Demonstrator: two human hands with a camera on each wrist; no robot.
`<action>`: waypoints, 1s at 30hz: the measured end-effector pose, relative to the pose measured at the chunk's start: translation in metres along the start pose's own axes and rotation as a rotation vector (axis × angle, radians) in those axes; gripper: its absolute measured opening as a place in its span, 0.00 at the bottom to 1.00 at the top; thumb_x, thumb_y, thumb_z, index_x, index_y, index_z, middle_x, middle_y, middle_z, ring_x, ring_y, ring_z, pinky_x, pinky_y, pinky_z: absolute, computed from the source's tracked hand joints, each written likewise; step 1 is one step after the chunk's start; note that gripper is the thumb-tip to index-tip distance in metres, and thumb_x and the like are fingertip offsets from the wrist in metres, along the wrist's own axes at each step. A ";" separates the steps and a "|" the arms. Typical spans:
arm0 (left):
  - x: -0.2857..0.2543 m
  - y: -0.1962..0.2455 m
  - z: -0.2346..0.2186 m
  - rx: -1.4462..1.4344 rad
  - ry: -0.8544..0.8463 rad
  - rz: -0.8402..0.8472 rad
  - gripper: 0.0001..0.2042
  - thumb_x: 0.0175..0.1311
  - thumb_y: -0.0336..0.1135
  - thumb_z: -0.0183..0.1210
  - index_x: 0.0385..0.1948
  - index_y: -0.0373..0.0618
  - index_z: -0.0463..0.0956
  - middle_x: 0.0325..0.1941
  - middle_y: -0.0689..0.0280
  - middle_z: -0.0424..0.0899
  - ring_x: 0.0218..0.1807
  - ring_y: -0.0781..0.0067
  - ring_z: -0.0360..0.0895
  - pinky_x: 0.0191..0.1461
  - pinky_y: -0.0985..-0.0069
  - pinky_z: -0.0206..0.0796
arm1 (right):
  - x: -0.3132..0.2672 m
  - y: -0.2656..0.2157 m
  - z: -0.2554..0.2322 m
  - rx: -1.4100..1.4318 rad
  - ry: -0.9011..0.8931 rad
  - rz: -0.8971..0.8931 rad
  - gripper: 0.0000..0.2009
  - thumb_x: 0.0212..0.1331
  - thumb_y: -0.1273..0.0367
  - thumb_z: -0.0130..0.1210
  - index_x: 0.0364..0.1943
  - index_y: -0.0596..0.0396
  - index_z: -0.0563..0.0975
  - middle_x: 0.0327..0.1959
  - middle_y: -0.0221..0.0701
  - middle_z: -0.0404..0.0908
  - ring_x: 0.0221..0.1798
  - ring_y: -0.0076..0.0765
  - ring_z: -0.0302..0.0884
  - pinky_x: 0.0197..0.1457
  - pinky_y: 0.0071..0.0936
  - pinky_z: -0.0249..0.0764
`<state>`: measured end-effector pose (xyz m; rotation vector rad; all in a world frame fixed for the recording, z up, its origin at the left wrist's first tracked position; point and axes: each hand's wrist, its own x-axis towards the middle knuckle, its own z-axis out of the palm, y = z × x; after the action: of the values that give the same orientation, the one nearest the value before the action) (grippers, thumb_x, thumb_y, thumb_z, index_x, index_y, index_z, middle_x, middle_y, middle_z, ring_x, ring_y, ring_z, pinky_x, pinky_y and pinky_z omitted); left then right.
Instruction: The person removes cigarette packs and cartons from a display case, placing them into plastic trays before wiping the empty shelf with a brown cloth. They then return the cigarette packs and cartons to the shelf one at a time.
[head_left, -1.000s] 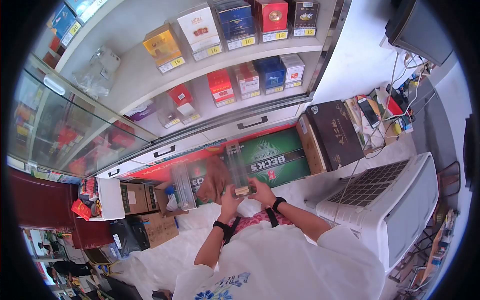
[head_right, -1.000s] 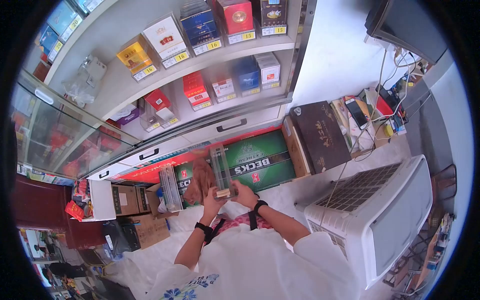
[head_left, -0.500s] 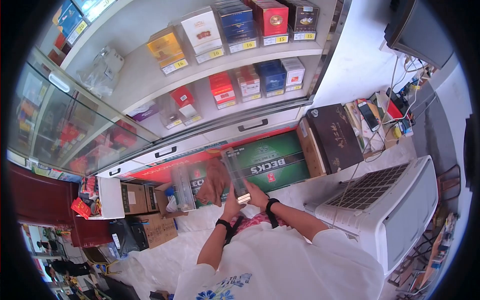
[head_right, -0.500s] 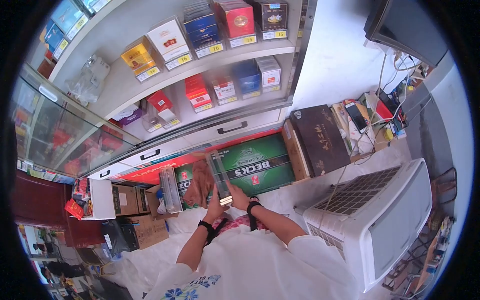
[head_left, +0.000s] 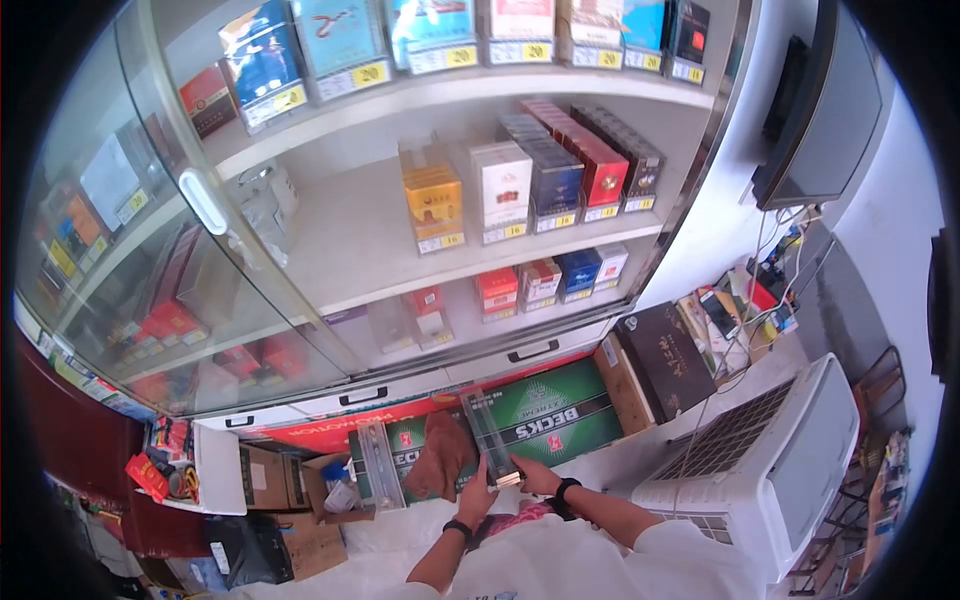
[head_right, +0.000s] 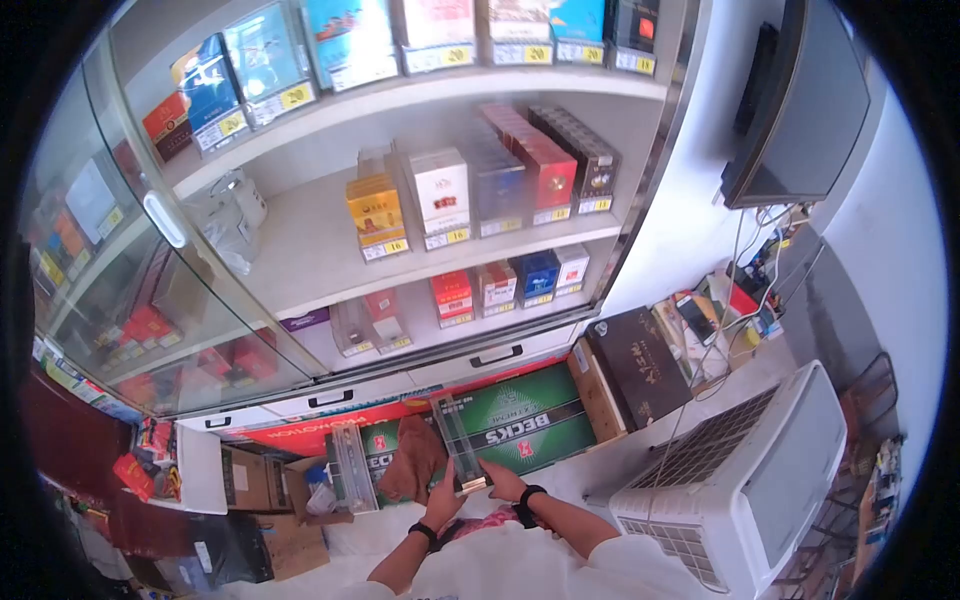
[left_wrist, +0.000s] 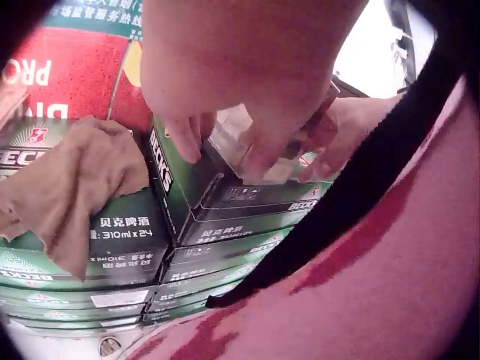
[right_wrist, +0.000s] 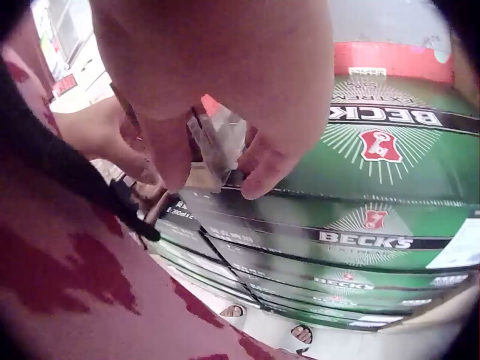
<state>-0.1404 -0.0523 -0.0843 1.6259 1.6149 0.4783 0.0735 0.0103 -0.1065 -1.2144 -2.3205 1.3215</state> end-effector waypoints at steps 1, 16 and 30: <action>0.000 -0.004 0.003 0.002 0.020 0.035 0.55 0.51 0.30 0.70 0.79 0.46 0.37 0.56 0.41 0.79 0.57 0.37 0.77 0.61 0.55 0.71 | -0.005 0.003 0.002 0.067 -0.007 0.056 0.55 0.37 0.78 0.72 0.76 0.61 0.53 0.67 0.50 0.72 0.68 0.54 0.72 0.72 0.38 0.69; 0.010 -0.010 -0.005 -0.241 0.073 0.180 0.55 0.47 0.30 0.72 0.77 0.38 0.41 0.73 0.39 0.63 0.69 0.39 0.69 0.68 0.61 0.68 | -0.018 -0.026 0.002 0.191 -0.042 0.191 0.51 0.41 0.74 0.75 0.75 0.57 0.59 0.69 0.45 0.73 0.71 0.49 0.71 0.73 0.39 0.66; 0.003 -0.009 -0.006 -0.171 0.061 0.134 0.57 0.50 0.23 0.69 0.79 0.44 0.34 0.65 0.42 0.70 0.62 0.38 0.73 0.64 0.56 0.69 | -0.001 -0.029 0.031 0.044 0.190 0.122 0.42 0.40 0.72 0.74 0.65 0.55 0.68 0.59 0.47 0.79 0.61 0.58 0.76 0.64 0.43 0.74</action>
<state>-0.1504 -0.0489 -0.0878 1.6088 1.4716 0.7218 0.0419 -0.0174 -0.1015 -1.4207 -2.1058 1.2280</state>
